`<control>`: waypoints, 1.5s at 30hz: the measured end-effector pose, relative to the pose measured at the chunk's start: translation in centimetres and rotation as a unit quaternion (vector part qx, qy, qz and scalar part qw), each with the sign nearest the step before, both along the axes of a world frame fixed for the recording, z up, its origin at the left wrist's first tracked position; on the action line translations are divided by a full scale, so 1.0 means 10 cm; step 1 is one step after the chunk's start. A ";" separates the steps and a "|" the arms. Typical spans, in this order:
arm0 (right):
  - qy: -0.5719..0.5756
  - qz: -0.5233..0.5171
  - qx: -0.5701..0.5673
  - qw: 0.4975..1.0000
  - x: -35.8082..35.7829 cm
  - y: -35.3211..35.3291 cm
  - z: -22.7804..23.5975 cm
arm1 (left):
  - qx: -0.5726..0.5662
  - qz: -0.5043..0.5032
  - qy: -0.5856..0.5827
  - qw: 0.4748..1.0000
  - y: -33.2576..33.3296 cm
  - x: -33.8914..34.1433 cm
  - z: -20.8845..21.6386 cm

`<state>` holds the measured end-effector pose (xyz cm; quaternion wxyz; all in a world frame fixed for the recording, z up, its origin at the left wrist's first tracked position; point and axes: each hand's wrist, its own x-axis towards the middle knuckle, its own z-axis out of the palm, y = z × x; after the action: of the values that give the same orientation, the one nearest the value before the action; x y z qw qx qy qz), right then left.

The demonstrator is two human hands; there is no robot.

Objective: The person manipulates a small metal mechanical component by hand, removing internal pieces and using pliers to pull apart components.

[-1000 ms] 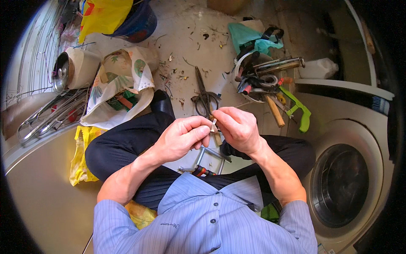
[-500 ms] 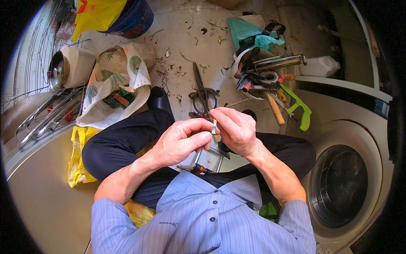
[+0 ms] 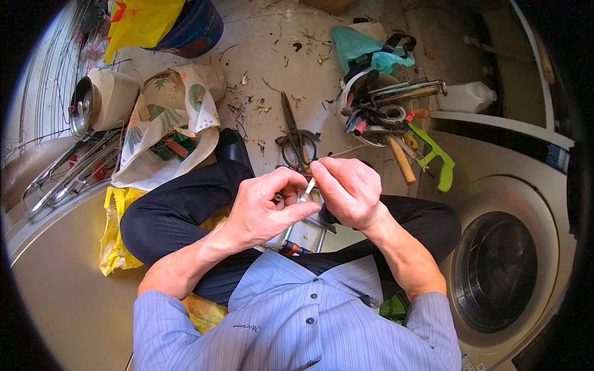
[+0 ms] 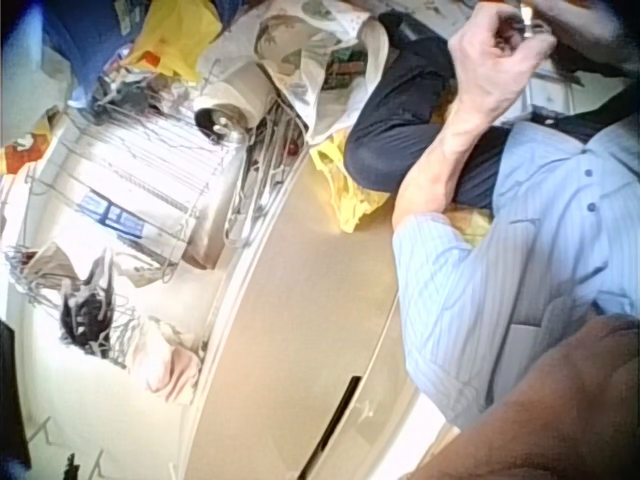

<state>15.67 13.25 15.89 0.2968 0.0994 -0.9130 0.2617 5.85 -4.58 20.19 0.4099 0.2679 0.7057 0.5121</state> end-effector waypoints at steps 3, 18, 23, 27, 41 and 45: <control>0.002 -0.007 -0.024 1.000 0.00 0.02 0.07 | 0.005 0.010 0.071 0.997 0.00 0.03 -0.05; -0.038 -0.015 -0.068 0.997 0.02 0.00 0.03 | -0.017 0.040 0.057 0.997 0.04 0.03 -0.06; -0.073 -0.004 -0.078 0.994 0.04 -0.01 0.06 | -0.011 0.066 0.117 0.991 0.04 0.06 -0.11; -0.079 -0.013 -0.086 0.993 0.03 -0.01 0.03 | 0.023 0.046 0.227 0.972 0.07 0.05 -0.15; -0.276 -0.019 -0.319 0.906 0.08 0.04 0.15 | 0.033 0.005 0.305 0.952 0.13 0.06 -0.24; -0.341 -0.009 -0.418 0.842 0.10 0.06 0.11 | 0.023 -0.012 0.292 0.956 0.15 0.05 -0.23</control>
<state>16.72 13.89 17.04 -0.0174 -0.1378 -0.7611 0.6335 6.39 -3.10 17.87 0.1858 0.4234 0.7793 0.4229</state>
